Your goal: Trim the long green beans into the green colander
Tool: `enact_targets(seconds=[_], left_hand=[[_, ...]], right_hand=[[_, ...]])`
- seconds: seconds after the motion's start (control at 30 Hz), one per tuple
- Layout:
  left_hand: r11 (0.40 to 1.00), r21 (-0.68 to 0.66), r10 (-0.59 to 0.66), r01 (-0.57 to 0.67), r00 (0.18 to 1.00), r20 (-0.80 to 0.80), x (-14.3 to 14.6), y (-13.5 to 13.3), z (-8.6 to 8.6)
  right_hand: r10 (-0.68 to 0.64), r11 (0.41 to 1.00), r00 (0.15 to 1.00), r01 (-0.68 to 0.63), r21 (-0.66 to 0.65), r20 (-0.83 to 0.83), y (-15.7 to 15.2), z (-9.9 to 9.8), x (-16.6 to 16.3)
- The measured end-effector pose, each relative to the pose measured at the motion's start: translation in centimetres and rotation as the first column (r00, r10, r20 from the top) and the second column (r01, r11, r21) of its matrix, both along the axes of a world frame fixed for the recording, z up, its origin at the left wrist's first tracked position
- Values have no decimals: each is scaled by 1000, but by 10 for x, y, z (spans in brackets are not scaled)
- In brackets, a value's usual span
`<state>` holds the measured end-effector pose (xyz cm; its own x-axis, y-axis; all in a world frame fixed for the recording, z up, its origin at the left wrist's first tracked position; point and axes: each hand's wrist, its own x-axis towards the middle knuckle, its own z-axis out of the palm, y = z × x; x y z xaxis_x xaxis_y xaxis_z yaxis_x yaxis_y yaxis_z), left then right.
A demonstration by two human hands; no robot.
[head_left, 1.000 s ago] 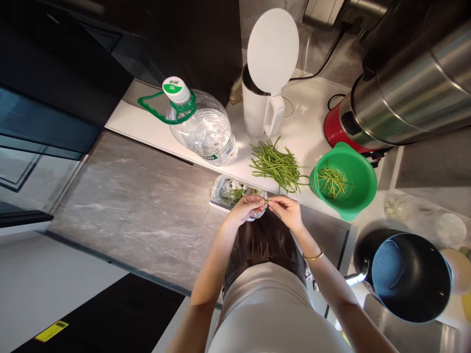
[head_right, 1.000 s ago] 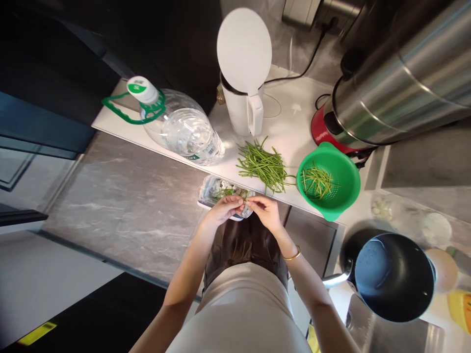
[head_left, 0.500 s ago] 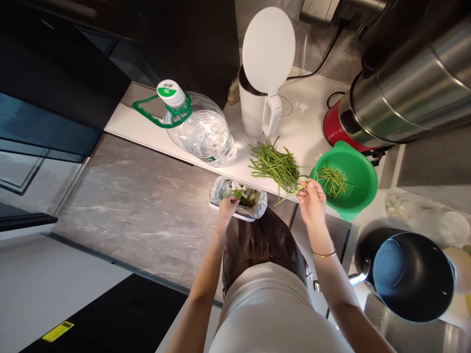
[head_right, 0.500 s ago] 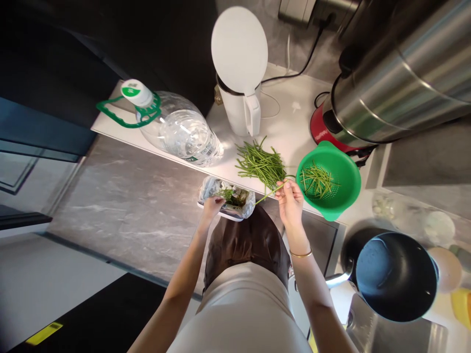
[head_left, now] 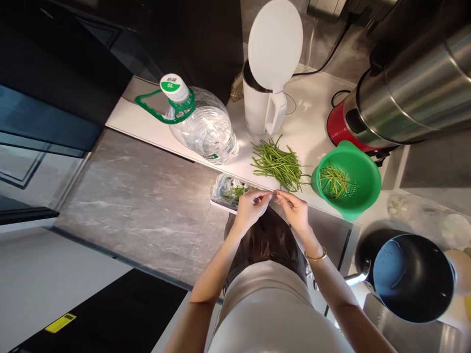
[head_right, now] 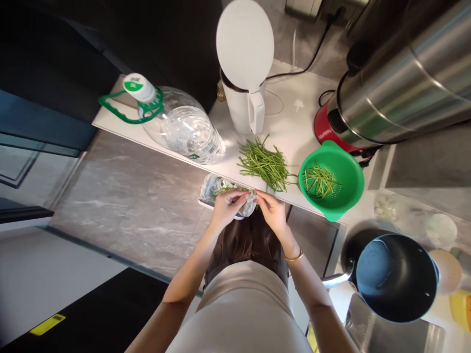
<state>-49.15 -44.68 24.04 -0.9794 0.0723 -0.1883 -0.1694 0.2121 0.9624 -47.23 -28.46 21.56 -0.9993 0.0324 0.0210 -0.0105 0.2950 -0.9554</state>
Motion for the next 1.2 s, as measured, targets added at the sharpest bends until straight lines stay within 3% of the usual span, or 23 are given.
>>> enact_targets(seconds=[0.13,0.3,0.47,0.6,0.67,0.77,0.83,0.93,1.07,1.2], left_hand=[[993,117,-2,-8,996,91,2,6,4],[983,181,-21,-18,977,212,4,2,-6],[961,273,-56,-40,941,333,3,2,-7],[936,349,-110,-32,918,380,0,2,-22],[962,270,-59,-44,929,365,-2,-3,-40],[994,-108,52,-19,947,317,-4,-19,-75],[937,-349,103,14,944,312,-2,-34,-98],[874,-485,157,25,931,330,4,-54,-121],[830,-555,157,54,933,325,13,-61,-127],[816,-575,120,67,952,281,12,-48,-110]], right_hand=[[154,966,975,-114,232,-163,6,0,0],[290,929,936,-225,295,-199,12,0,1],[290,940,946,-253,229,-143,12,5,4],[107,994,994,-107,12,5,4,16,3],[-42,991,998,48,-125,52,2,21,-1],[-223,932,973,231,-279,59,7,27,-8],[-308,884,951,301,-357,38,14,30,-13],[-389,818,921,358,-451,24,26,34,-17],[-312,809,944,324,-490,110,27,36,-15],[-183,839,960,265,-476,211,13,30,-9]])
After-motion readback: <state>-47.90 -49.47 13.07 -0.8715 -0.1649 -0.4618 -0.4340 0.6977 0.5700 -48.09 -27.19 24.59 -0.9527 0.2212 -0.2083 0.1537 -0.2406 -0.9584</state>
